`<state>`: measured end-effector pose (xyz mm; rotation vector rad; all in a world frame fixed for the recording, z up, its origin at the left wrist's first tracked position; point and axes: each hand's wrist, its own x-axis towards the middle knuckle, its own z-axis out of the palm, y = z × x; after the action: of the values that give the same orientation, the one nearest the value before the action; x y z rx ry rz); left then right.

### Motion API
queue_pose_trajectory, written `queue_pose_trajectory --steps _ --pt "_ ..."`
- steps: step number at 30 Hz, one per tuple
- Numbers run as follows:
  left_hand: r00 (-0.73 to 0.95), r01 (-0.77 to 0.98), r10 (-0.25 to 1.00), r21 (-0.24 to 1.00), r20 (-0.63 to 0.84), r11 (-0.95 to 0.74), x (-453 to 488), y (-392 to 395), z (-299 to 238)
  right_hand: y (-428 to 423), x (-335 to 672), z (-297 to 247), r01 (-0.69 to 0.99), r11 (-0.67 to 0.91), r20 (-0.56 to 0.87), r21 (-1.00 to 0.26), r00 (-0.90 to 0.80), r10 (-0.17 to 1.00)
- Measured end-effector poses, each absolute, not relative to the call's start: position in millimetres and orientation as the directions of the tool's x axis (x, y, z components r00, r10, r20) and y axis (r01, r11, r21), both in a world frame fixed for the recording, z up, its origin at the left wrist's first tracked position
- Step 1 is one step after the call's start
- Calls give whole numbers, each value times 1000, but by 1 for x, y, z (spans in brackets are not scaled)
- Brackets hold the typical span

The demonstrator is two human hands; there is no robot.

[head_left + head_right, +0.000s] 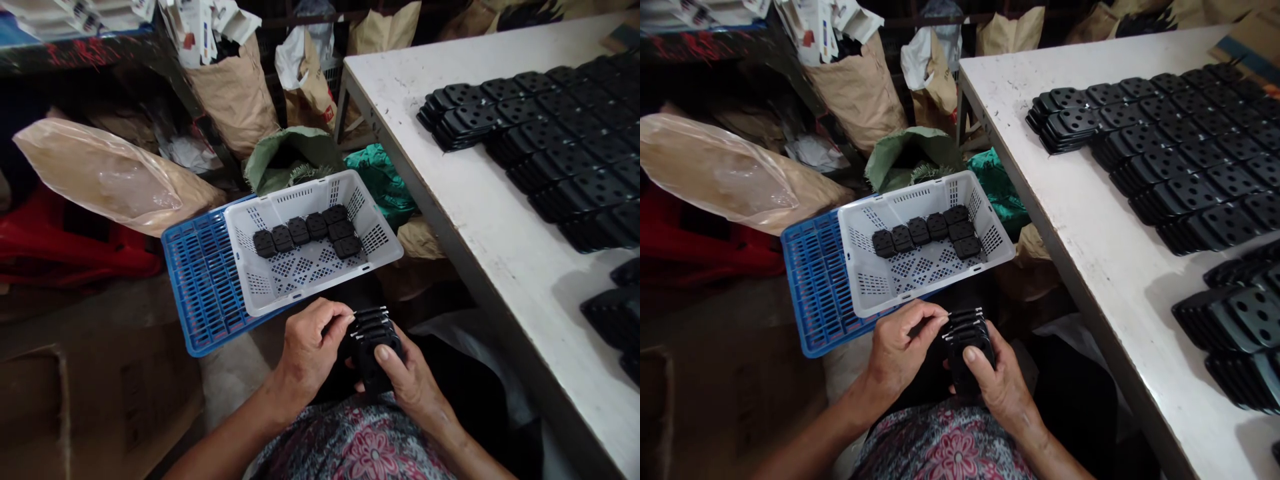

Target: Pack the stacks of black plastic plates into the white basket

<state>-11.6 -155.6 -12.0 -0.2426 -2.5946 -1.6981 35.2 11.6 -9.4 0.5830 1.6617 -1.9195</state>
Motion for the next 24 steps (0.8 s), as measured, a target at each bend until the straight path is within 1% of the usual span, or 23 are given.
queue_pose_trajectory --steps 6,10,12,13,15,18,21,22,24 --pt "-970 92 241 903 -13 419 -20 -165 -9 13 36 -11 631 -60 -615 -773 -769 -173" --pt "-956 129 293 893 -4 431 -22 -170 -7 16 35 -13 613 -35 -592 -789 -775 -224" --pt "-942 114 335 909 -30 402 -24 -175 -6 18 34 -12 623 -34 -593 -782 -759 -267" --pt "-929 83 364 923 -65 377 -26 -177 -6 18 34 -11 637 -39 -601 -770 -745 -289" --pt "-898 -31 412 958 -153 287 -32 -184 -9 18 33 -9 669 -64 -619 -740 -716 -324" --pt "-822 -250 514 966 -247 65 -39 -192 -21 16 34 -5 694 -96 -625 -714 -693 -360" --pt "-708 -371 672 924 -215 -95 -41 -195 -33 15 35 -5 705 -113 -619 -700 -678 -396" --pt "-682 -392 705 912 -198 -123 -40 -195 -36 15 35 -6 708 -121 -617 -695 -675 -406" --pt "-661 -434 727 885 -187 -166 -38 -192 -42 14 36 -6 712 -138 -611 -689 -672 -419"
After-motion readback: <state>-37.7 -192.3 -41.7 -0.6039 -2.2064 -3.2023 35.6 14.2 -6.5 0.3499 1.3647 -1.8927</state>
